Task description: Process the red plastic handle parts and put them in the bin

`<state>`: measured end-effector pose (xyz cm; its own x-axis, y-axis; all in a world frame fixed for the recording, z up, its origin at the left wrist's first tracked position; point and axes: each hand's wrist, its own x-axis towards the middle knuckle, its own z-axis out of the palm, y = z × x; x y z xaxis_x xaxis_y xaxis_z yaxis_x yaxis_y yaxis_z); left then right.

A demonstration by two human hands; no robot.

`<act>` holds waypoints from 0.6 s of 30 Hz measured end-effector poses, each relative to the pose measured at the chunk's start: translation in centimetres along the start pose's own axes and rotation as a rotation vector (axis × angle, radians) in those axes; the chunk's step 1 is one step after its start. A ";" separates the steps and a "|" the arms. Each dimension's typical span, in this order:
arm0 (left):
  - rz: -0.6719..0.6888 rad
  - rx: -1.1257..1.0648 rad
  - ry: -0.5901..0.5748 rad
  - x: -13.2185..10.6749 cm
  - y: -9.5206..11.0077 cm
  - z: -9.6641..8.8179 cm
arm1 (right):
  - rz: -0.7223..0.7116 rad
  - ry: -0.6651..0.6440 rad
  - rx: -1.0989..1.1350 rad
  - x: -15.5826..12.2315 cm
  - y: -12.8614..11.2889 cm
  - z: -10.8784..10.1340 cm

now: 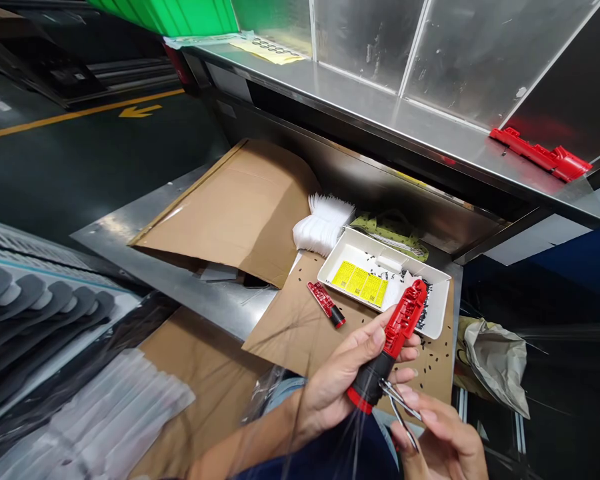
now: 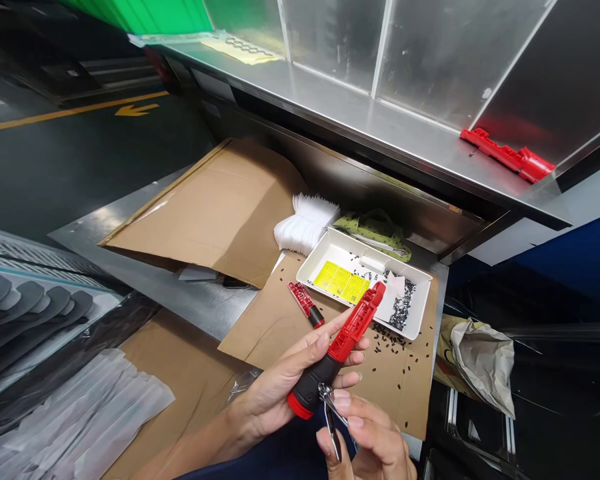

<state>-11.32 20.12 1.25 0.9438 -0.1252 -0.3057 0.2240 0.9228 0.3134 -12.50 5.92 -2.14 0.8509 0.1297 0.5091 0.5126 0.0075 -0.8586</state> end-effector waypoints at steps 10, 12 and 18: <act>-0.021 -0.006 -0.011 0.0 0.0 0.0 | -0.064 -0.009 0.002 0.2 0.3 0.1; -0.034 -0.014 -0.013 0.0 -0.1 -0.1 | -0.138 -0.038 -0.049 0.4 0.5 -0.4; -0.043 -0.028 -0.003 0.0 -0.1 -0.2 | -0.166 -0.001 -0.172 0.5 0.5 -2.7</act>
